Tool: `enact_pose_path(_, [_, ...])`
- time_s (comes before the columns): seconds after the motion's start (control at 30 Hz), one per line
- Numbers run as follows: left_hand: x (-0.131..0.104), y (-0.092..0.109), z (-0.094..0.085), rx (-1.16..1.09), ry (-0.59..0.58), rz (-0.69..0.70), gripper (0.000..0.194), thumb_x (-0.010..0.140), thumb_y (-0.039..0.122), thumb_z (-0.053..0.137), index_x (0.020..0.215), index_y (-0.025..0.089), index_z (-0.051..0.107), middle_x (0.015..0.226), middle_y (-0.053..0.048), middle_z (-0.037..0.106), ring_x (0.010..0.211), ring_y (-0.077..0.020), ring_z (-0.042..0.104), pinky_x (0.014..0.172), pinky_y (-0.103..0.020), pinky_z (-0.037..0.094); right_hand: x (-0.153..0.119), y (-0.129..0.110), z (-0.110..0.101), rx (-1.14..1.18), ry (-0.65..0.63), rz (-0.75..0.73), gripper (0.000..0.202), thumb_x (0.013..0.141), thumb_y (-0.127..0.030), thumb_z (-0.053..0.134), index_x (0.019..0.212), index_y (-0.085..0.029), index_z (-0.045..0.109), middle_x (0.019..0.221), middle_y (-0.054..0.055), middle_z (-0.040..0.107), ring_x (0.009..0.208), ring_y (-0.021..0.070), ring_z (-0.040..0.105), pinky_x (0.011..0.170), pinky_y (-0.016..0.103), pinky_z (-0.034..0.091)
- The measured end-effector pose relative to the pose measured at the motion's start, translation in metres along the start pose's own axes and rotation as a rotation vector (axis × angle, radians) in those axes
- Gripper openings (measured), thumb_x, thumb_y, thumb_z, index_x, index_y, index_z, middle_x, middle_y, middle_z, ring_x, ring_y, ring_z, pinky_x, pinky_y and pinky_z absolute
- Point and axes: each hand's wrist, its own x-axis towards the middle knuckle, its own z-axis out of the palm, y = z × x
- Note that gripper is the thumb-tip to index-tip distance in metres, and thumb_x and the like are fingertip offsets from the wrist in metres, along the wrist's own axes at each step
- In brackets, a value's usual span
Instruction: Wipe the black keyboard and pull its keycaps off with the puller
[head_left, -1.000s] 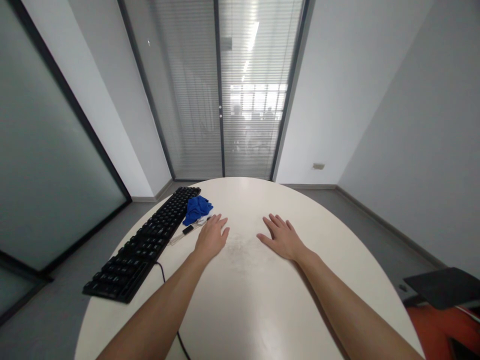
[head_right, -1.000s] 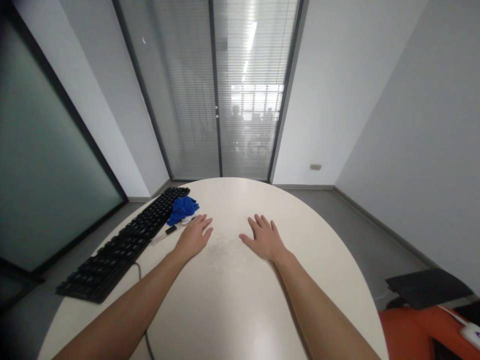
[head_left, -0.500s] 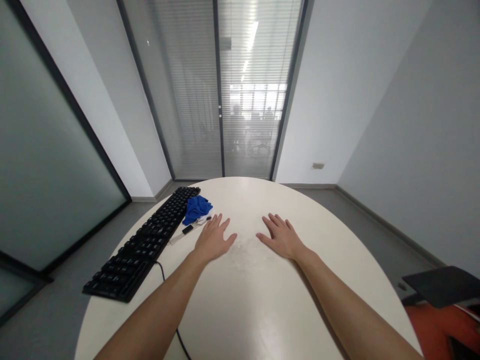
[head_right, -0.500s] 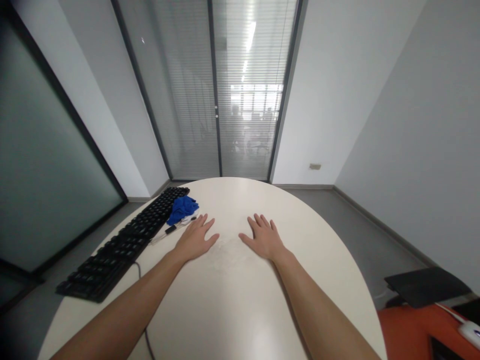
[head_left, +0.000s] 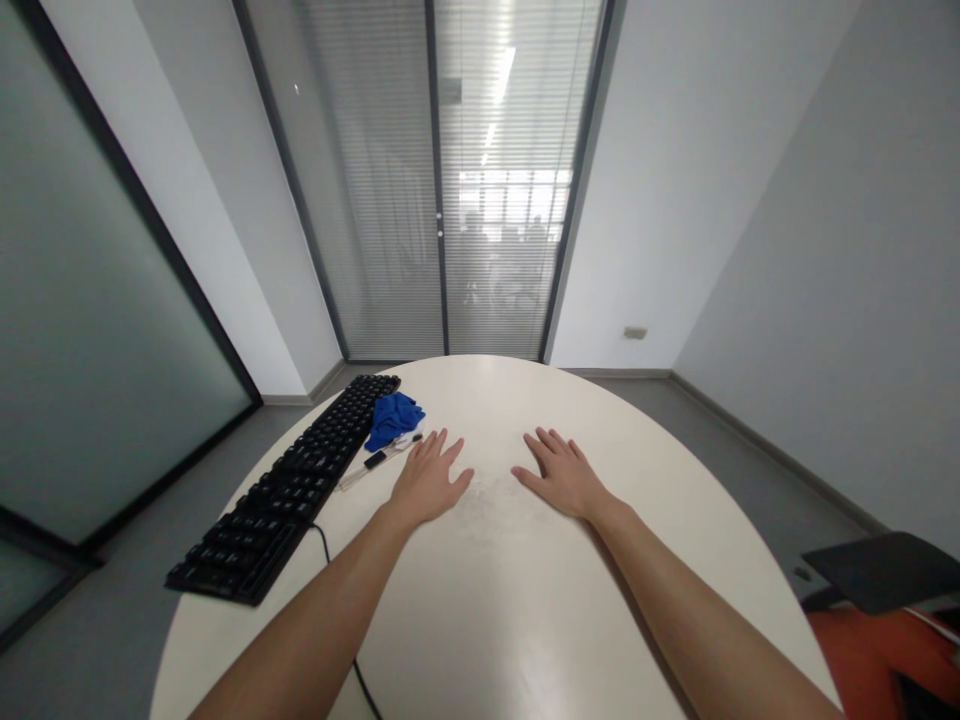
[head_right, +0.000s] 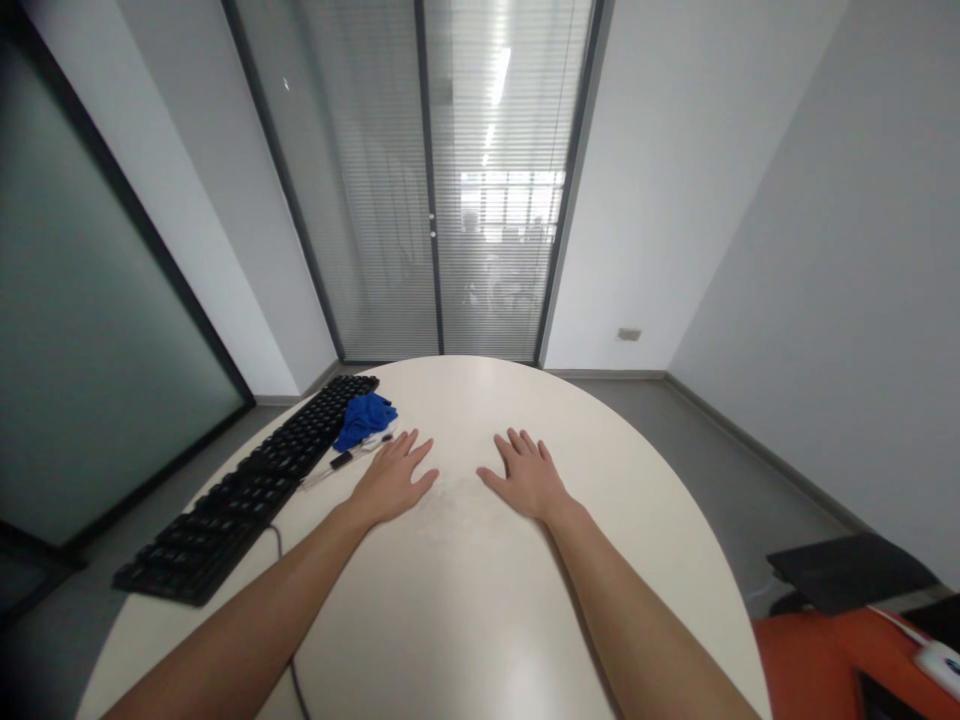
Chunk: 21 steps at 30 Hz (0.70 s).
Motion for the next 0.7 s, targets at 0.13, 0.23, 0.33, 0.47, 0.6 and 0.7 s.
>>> enact_pose_path(0.13, [-0.0003, 0.0, 0.0002, 0.006, 0.011, 0.003, 0.062, 0.094, 0.055, 0.043, 0.148, 0.023, 0.042, 0.159, -0.014, 0.031, 0.147, -0.0316, 0.026, 0.119, -0.048, 0.019, 0.0001, 0.001, 0.0017, -0.003, 0.013, -0.008, 0.085, 0.09, -0.075, 0.032, 0.153, -0.018, 0.035, 0.161, 0.014, 0.026, 0.148, 0.0358, 0.02, 0.118, 0.053, 0.017])
enact_pose_path(0.23, [-0.0004, -0.0005, 0.0009, 0.002, 0.025, 0.008, 0.062, 0.094, 0.054, 0.044, 0.147, 0.024, 0.043, 0.158, -0.014, 0.032, 0.147, -0.0313, 0.027, 0.119, -0.049, 0.02, -0.0002, 0.0013, 0.0022, -0.005, 0.012, -0.009, 0.085, 0.09, -0.075, 0.031, 0.153, -0.018, 0.034, 0.161, 0.014, 0.026, 0.148, 0.0357, 0.019, 0.118, 0.053, 0.016])
enact_pose_path(0.33, [-0.0004, -0.0007, 0.0009, -0.01, 0.024, 0.008, 0.062, 0.094, 0.055, 0.045, 0.147, 0.024, 0.043, 0.158, -0.014, 0.032, 0.147, -0.0317, 0.027, 0.118, -0.049, 0.021, 0.0, 0.0013, 0.0021, -0.007, 0.006, -0.006, 0.085, 0.09, -0.075, 0.031, 0.153, -0.018, 0.034, 0.161, 0.014, 0.025, 0.148, 0.0356, 0.019, 0.118, 0.053, 0.016])
enact_pose_path(0.47, [-0.0002, -0.0004, 0.0002, -0.004, 0.019, 0.006, 0.062, 0.094, 0.054, 0.044, 0.147, 0.024, 0.043, 0.158, -0.014, 0.032, 0.147, -0.032, 0.027, 0.118, -0.049, 0.021, 0.0008, 0.0017, 0.0022, -0.006, 0.009, -0.007, 0.086, 0.089, -0.075, 0.032, 0.153, -0.018, 0.034, 0.161, 0.014, 0.026, 0.148, 0.0355, 0.019, 0.118, 0.053, 0.016])
enact_pose_path(0.6, [-0.0009, -0.0002, 0.0002, -0.007, 0.018, 0.001, 0.061, 0.094, 0.054, 0.045, 0.147, 0.024, 0.043, 0.158, -0.013, 0.032, 0.147, -0.0322, 0.026, 0.118, -0.049, 0.02, 0.0009, 0.0021, 0.0029, -0.009, 0.004, -0.008, 0.085, 0.089, -0.075, 0.032, 0.153, -0.018, 0.034, 0.161, 0.014, 0.026, 0.148, 0.0357, 0.019, 0.118, 0.053, 0.016])
enact_pose_path(0.7, [-0.0017, 0.0005, 0.0003, -0.005, 0.033, 0.002, 0.06, 0.094, 0.053, 0.046, 0.146, 0.023, 0.044, 0.157, -0.013, 0.034, 0.146, -0.0319, 0.027, 0.118, -0.049, 0.02, 0.0007, 0.0022, 0.003, -0.008, 0.011, -0.011, 0.085, 0.09, -0.075, 0.032, 0.153, -0.018, 0.034, 0.161, 0.014, 0.025, 0.148, 0.0356, 0.019, 0.118, 0.053, 0.017])
